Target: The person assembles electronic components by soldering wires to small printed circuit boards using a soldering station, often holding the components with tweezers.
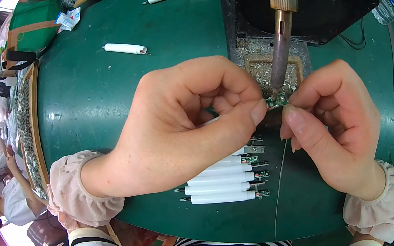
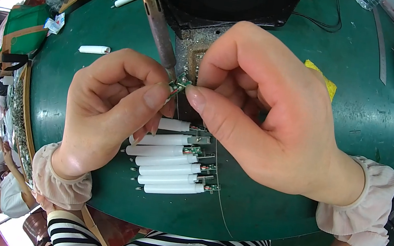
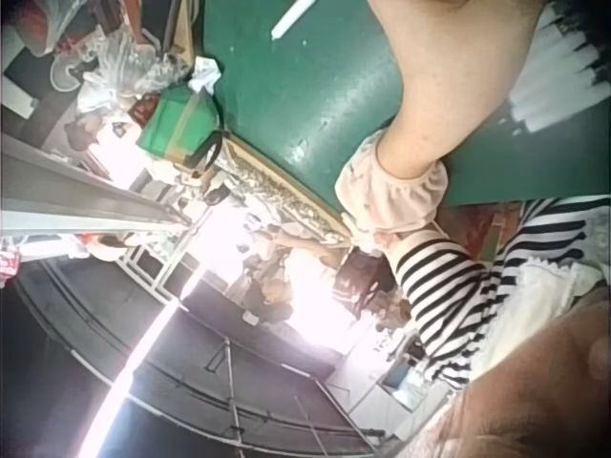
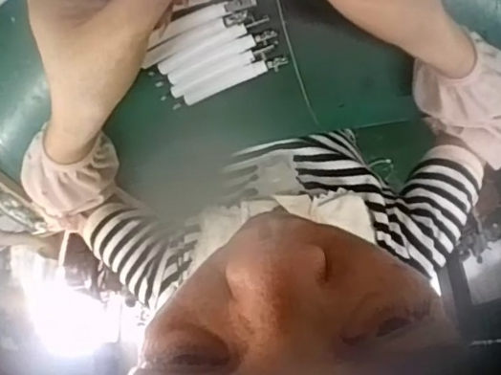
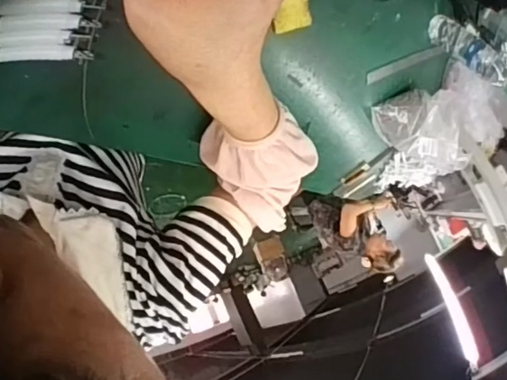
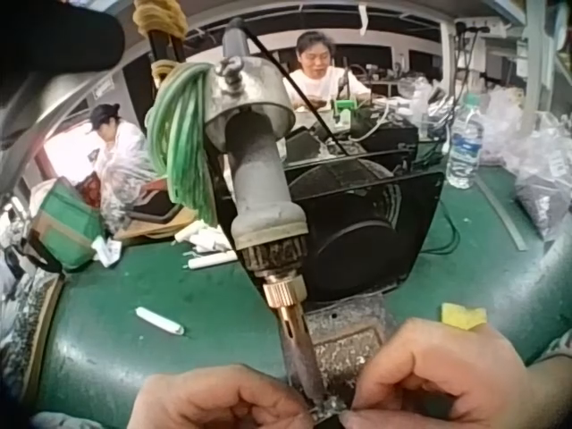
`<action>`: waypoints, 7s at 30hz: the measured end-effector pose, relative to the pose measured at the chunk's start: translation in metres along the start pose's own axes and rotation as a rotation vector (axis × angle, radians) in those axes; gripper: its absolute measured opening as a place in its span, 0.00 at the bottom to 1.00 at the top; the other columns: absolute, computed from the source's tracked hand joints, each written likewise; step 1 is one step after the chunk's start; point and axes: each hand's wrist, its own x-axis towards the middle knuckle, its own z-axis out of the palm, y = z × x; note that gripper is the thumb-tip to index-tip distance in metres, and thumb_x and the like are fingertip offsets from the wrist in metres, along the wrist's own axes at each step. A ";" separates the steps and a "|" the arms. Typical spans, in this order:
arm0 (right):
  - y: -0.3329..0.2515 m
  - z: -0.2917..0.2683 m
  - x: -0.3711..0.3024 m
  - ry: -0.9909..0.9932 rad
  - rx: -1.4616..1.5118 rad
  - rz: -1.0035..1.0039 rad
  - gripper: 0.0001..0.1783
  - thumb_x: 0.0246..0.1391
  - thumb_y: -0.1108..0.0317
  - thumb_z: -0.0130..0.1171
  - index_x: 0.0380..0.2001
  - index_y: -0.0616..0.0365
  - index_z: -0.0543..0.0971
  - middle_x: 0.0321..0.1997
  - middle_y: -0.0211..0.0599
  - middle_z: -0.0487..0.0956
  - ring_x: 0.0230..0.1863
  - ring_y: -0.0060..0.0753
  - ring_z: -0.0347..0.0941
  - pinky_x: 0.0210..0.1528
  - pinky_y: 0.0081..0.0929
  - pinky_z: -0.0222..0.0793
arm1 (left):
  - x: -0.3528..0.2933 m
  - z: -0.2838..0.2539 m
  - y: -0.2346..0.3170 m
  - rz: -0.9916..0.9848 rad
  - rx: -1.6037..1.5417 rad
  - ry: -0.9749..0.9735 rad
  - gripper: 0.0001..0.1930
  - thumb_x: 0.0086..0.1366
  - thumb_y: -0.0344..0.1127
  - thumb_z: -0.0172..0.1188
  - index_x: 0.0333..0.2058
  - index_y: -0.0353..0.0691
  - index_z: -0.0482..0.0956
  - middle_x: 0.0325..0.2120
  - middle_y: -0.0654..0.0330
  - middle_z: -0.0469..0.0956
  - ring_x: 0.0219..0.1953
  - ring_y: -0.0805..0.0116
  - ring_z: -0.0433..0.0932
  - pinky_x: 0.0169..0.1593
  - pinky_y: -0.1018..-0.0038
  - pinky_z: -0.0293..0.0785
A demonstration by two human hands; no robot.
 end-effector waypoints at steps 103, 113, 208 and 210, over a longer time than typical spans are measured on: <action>0.000 0.000 -0.011 -0.027 0.309 0.142 0.08 0.50 0.76 0.51 0.33 0.63 0.65 0.28 0.37 0.72 0.25 0.17 0.69 0.24 0.12 0.64 | -0.004 -0.005 0.002 -0.296 -0.158 -0.180 0.05 0.55 0.24 0.57 0.31 0.32 0.72 0.22 0.61 0.73 0.19 0.82 0.68 0.21 0.87 0.61; 0.009 0.005 -0.003 0.025 0.167 0.036 0.06 0.52 0.74 0.52 0.29 0.62 0.65 0.25 0.35 0.72 0.22 0.16 0.67 0.23 0.11 0.63 | 0.005 -0.002 0.003 -0.216 -0.128 -0.076 0.04 0.59 0.28 0.54 0.30 0.34 0.70 0.20 0.60 0.73 0.17 0.82 0.67 0.18 0.87 0.58; 0.004 0.001 -0.002 0.017 0.081 0.017 0.08 0.51 0.74 0.52 0.33 0.62 0.64 0.28 0.34 0.71 0.27 0.19 0.70 0.26 0.13 0.66 | 0.010 -0.008 -0.002 -0.279 -0.279 -0.101 0.03 0.56 0.23 0.51 0.31 0.33 0.70 0.22 0.55 0.73 0.15 0.78 0.65 0.16 0.85 0.54; 0.007 0.002 -0.001 0.016 0.094 0.009 0.08 0.52 0.74 0.52 0.32 0.62 0.65 0.28 0.34 0.71 0.27 0.19 0.70 0.26 0.13 0.66 | 0.010 -0.008 -0.002 -0.277 -0.288 -0.101 0.03 0.56 0.23 0.51 0.31 0.34 0.70 0.22 0.55 0.73 0.14 0.78 0.65 0.16 0.85 0.54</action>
